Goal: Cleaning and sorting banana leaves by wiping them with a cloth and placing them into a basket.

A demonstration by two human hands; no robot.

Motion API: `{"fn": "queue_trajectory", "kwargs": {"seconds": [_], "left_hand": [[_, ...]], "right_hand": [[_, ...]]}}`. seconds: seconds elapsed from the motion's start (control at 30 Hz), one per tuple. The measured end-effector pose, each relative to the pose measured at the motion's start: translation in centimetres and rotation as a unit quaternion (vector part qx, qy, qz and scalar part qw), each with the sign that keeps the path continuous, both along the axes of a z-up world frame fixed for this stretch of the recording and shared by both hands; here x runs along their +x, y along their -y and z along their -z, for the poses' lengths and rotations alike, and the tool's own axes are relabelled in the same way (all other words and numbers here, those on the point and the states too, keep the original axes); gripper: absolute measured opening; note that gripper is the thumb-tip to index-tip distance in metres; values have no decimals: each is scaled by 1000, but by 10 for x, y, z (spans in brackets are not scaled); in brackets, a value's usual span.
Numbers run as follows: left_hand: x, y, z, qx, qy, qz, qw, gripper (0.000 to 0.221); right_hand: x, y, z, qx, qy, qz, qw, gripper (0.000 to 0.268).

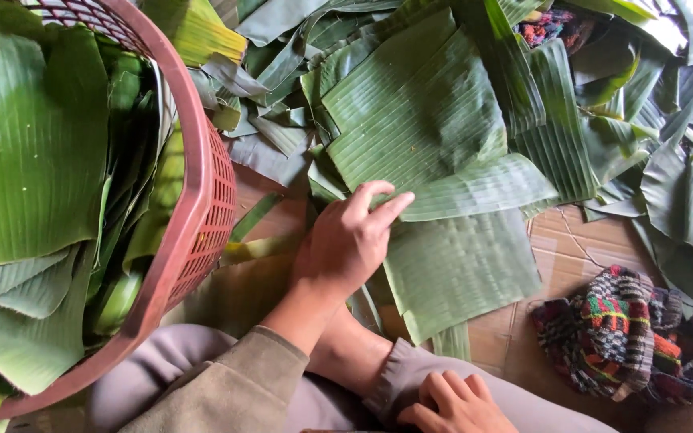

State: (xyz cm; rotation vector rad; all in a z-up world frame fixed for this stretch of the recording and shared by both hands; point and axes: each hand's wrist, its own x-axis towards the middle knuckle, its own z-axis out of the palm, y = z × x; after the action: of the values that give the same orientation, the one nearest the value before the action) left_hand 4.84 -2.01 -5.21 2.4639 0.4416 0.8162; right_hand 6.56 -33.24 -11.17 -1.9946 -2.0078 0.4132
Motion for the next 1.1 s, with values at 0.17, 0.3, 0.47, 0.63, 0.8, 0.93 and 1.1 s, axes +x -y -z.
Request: {"fn": "queue_trajectory", "kwargs": {"seconds": [0.17, 0.3, 0.47, 0.63, 0.8, 0.93, 1.1], "left_hand": [[-1, 8, 38, 63, -113, 29, 991, 48], [-1, 14, 37, 94, -138, 26, 986, 48], [-1, 11, 39, 110, -150, 3, 983, 35], [1, 10, 37, 106, -159, -2, 982, 45], [1, 7, 30, 79, -139, 4, 987, 28], [1, -6, 15, -34, 1, -37, 999, 27], [0, -4, 28, -39, -23, -83, 996, 29]], "right_hand": [[6, -3, -11, -29, -39, -28, 998, 22], [12, 1, -10, -61, -59, -44, 995, 27], [13, 3, -11, -105, -98, -5, 990, 30], [12, 8, -2, -84, -82, -4, 993, 34], [9, 4, -8, -83, -88, -6, 993, 33], [6, 4, -8, -45, -61, 6, 997, 28], [8, 2, -11, -49, -66, 2, 997, 29]]}}
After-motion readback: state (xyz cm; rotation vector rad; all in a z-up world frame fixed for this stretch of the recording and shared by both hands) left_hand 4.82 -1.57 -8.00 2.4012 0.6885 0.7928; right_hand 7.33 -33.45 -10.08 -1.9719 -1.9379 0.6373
